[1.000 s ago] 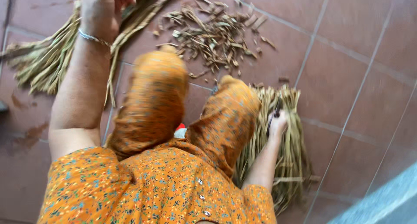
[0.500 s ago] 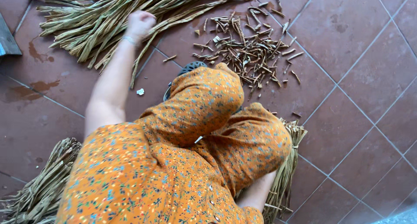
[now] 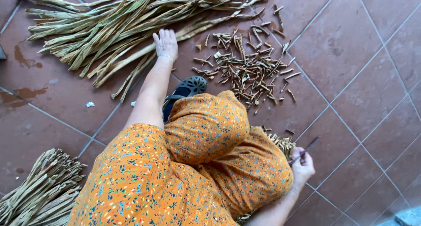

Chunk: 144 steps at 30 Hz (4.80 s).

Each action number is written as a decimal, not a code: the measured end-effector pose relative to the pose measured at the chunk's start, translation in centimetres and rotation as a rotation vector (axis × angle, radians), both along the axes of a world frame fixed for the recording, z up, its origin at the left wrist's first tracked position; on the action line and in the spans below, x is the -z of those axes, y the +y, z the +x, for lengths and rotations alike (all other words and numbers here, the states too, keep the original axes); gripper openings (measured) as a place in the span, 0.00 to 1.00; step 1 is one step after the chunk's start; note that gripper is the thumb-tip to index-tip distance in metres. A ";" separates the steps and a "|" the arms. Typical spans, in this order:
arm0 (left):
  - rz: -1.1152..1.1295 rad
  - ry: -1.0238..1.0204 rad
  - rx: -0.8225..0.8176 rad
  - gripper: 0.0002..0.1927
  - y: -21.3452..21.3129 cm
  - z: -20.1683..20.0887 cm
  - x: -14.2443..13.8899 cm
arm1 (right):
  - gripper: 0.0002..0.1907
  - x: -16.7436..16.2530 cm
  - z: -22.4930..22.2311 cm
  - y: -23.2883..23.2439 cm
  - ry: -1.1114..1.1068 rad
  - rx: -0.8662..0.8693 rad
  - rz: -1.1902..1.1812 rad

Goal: The person sits on a tiled floor trimming dried palm-like leaves with scissors, cutting off hard stem ends and damaged sections. They sort the cut pieces, place trimmed leaves into a pile, and gather trimmed bundles beside them.

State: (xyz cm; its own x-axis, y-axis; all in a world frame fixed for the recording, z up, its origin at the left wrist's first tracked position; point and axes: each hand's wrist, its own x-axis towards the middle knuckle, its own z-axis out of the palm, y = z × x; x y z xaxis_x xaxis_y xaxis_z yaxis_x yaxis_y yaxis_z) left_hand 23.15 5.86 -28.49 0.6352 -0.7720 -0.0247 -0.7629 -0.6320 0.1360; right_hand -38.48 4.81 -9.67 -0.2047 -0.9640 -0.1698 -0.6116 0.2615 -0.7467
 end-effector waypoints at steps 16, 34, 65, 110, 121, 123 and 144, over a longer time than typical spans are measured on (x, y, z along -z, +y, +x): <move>0.006 1.001 0.222 0.18 -0.8 -1.7 -9.2 | 0.28 -12.0 12.3 -3.6 -1.068 -0.237 0.058; 0.022 0.607 1.039 0.18 0.3 -30.9 -28.7 | 0.15 -12.5 12.4 -0.1 -0.867 -0.095 -0.072; -0.370 2.249 0.454 0.16 -2.7 -32.3 -33.0 | 0.22 -10.6 9.8 8.4 -0.421 -0.391 -0.217; -0.252 1.944 0.764 0.12 0.6 -31.5 -33.2 | 0.39 -13.7 8.9 7.4 -0.527 -0.303 -0.273; -0.212 1.875 0.689 0.10 0.3 -31.0 -33.7 | 0.37 -12.6 8.4 7.9 -0.514 -0.157 -0.277; -0.286 1.950 0.699 0.12 0.3 -30.8 -33.7 | 0.38 -12.4 8.1 7.8 -0.545 -0.124 -0.272; -0.109 1.714 0.905 0.13 1.6 -28.3 -35.9 | 0.35 -12.3 4.9 5.8 -0.288 -0.289 -0.316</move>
